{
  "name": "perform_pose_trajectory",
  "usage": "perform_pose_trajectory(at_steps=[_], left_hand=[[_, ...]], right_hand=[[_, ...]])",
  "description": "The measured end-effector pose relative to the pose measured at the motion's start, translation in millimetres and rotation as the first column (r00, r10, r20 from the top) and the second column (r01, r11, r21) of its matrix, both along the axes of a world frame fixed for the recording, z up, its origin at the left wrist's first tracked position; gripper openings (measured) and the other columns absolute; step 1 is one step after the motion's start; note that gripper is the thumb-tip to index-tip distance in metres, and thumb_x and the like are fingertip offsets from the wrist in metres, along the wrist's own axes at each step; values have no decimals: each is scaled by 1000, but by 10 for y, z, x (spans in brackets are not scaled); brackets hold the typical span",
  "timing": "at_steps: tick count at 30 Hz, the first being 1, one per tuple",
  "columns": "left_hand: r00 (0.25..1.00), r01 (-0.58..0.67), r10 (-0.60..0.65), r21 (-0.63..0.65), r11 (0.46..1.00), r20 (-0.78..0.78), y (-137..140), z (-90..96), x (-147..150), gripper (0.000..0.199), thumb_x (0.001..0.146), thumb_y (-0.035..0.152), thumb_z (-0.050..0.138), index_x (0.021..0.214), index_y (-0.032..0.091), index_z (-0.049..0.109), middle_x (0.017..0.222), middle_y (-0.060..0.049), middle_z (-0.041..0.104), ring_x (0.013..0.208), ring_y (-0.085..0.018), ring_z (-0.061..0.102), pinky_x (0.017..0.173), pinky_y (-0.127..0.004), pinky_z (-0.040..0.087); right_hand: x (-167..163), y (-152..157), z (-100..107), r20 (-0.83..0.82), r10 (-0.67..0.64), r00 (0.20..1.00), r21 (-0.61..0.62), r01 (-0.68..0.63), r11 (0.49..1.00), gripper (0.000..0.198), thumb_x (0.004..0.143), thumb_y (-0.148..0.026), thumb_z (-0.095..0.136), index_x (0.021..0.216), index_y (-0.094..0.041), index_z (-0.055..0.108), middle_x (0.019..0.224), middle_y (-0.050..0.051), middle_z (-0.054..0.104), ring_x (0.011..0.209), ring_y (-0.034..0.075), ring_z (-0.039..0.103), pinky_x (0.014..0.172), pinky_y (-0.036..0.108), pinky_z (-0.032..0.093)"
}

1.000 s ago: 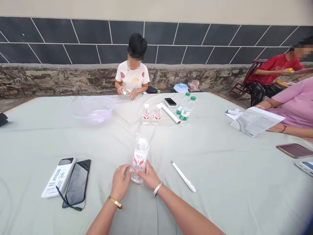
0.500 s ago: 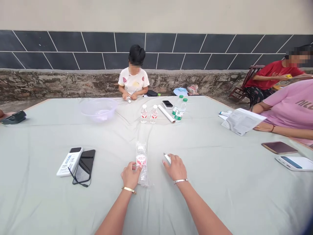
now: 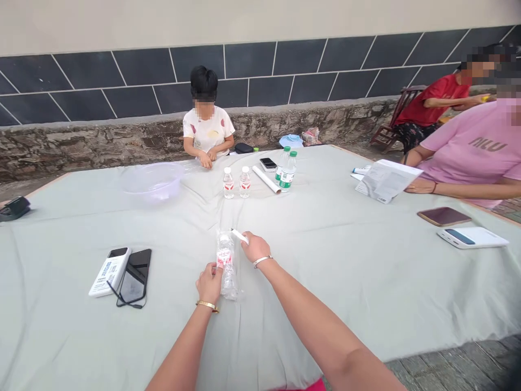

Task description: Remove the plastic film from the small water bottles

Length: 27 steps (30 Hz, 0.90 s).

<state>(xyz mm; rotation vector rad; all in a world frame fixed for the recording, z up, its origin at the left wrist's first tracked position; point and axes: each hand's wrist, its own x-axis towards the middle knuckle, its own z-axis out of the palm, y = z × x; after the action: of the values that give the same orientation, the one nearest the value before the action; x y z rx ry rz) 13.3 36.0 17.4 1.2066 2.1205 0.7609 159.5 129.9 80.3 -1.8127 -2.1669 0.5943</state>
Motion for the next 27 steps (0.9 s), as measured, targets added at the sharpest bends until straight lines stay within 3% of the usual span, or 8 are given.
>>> perform_pose_trajectory(at_steps=[7, 10, 13, 17, 19, 22, 25, 27], left_hand=[[998, -12, 13, -13, 1000, 58, -1, 6, -44, 37, 81, 53, 37, 92, 23, 56, 83, -2, 67, 88, -22, 61, 82, -36, 40], [998, -23, 24, -22, 999, 64, 1, 13, -54, 35, 80, 51, 39, 92, 24, 56, 81, -1, 67, 86, -21, 61, 81, -36, 41], [996, -23, 24, -8, 1000, 81, 3, 14, -69, 34, 80, 51, 40, 93, 25, 57, 76, 0, 66, 81, -21, 62, 75, -34, 43], [996, -6, 4, 16, 1000, 88, 5, 3, -93, 34, 80, 50, 40, 96, 25, 57, 72, 1, 65, 76, -20, 62, 68, -32, 44], [996, 0, -2, 18, 1000, 88, 7, -7, -105, 35, 80, 51, 40, 97, 25, 57, 72, 1, 64, 75, -19, 62, 66, -31, 45], [994, 3, -5, 20, 1000, 107, 13, -24, -124, 35, 79, 50, 42, 99, 25, 57, 72, 1, 64, 73, -19, 62, 66, -31, 45], [993, 8, -9, 12, 1000, 116, 26, -40, -141, 36, 78, 49, 45, 101, 24, 57, 73, 1, 64, 72, -18, 62, 66, -31, 45], [993, 15, -14, 0, 1000, 113, 40, -47, -151, 38, 77, 50, 47, 103, 23, 57, 74, 1, 65, 74, -18, 62, 68, -31, 45]], right_hand=[[479, -1024, 37, -159, 211, 964, -43, -220, 974, 24, 83, -27, 46, 101, -29, 62, 77, -1, 67, 66, 16, 58, 57, 23, 36], [753, -1318, 130, -258, 375, 890, -121, -415, 902, 23, 79, -27, 52, 98, -31, 66, 83, -2, 69, 73, 16, 61, 65, 23, 40], [907, -1208, 139, -406, 430, 806, -210, -540, 815, 21, 78, -30, 55, 95, -30, 68, 86, -2, 69, 77, 16, 61, 68, 23, 43], [955, -676, -131, -240, 65, 969, -102, -91, 991, 31, 86, -28, 43, 111, -25, 60, 100, 4, 65, 87, 18, 59, 74, 28, 44], [934, -456, -308, -13, -109, 994, 10, 109, 994, 32, 86, -22, 41, 113, -20, 59, 101, 9, 63, 91, 22, 56, 77, 32, 42], [804, -375, -446, 160, -178, 971, 141, 156, 978, 30, 82, -16, 48, 109, -17, 61, 109, 14, 59, 103, 28, 50, 82, 37, 38], [479, -531, -398, 20, -109, 994, 230, 102, 968, 29, 82, -27, 52, 111, -20, 57, 116, 12, 56, 106, 26, 49, 83, 35, 38], [189, -644, -342, -138, 0, 990, 157, 22, 987, 35, 81, -43, 54, 107, -20, 55, 105, 8, 60, 94, 21, 55, 75, 29, 40]])
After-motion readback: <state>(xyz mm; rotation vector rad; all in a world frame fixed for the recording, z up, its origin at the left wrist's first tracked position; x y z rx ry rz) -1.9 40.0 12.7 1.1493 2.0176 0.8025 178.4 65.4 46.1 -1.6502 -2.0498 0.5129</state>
